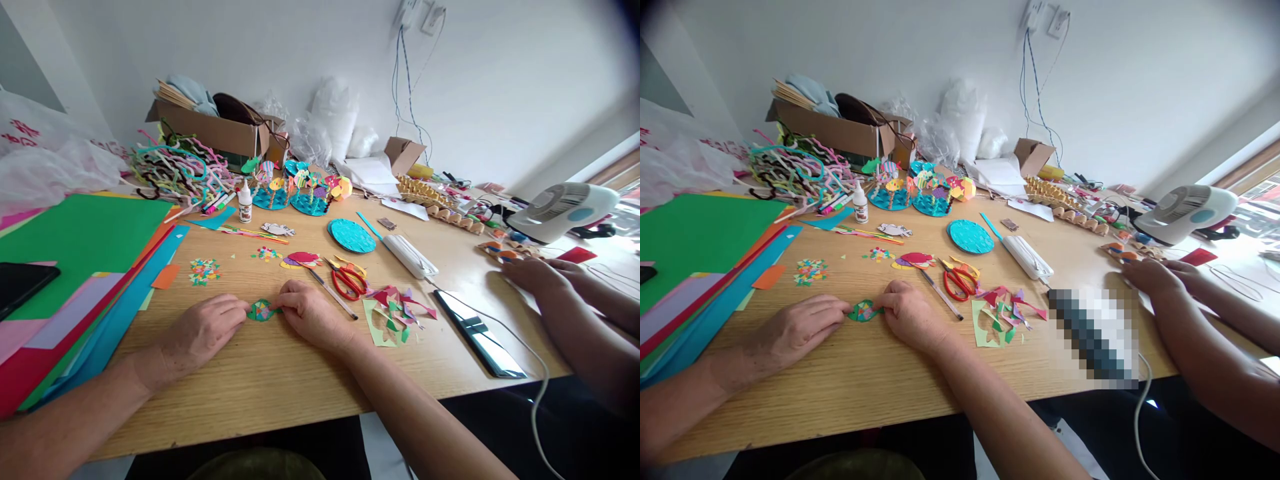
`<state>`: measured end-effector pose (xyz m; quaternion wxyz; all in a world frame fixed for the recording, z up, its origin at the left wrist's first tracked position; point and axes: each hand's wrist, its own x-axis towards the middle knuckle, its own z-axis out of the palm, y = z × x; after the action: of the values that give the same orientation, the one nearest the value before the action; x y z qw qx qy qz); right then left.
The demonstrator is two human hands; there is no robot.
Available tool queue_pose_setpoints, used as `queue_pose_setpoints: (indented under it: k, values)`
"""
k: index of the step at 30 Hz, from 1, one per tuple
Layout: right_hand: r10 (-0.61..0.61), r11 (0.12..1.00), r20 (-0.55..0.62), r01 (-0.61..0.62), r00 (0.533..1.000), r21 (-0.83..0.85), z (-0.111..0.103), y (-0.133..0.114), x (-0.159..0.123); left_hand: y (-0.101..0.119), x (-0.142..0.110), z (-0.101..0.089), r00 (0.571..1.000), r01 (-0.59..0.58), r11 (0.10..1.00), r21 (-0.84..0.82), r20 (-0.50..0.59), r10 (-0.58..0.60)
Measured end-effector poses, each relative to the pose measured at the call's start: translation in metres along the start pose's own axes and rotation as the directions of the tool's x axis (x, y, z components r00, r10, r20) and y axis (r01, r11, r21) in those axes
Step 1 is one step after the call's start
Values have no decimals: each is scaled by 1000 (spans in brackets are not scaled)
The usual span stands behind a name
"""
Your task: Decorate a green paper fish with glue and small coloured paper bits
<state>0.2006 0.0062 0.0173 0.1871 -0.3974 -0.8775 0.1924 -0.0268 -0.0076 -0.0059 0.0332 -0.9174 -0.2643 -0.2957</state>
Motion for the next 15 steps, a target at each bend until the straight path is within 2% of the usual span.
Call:
queue_pose_setpoints:
  k: [5,15]
  values:
    - [10,1000,4,-10,1000,13,-1,-1,0,0,0,-1,1000,16,1000,-5,21,-16]
    - [8,998,-27,-6,1000,59,0,1,0,1,1,-1,1000,-19,1000,2,-10,19]
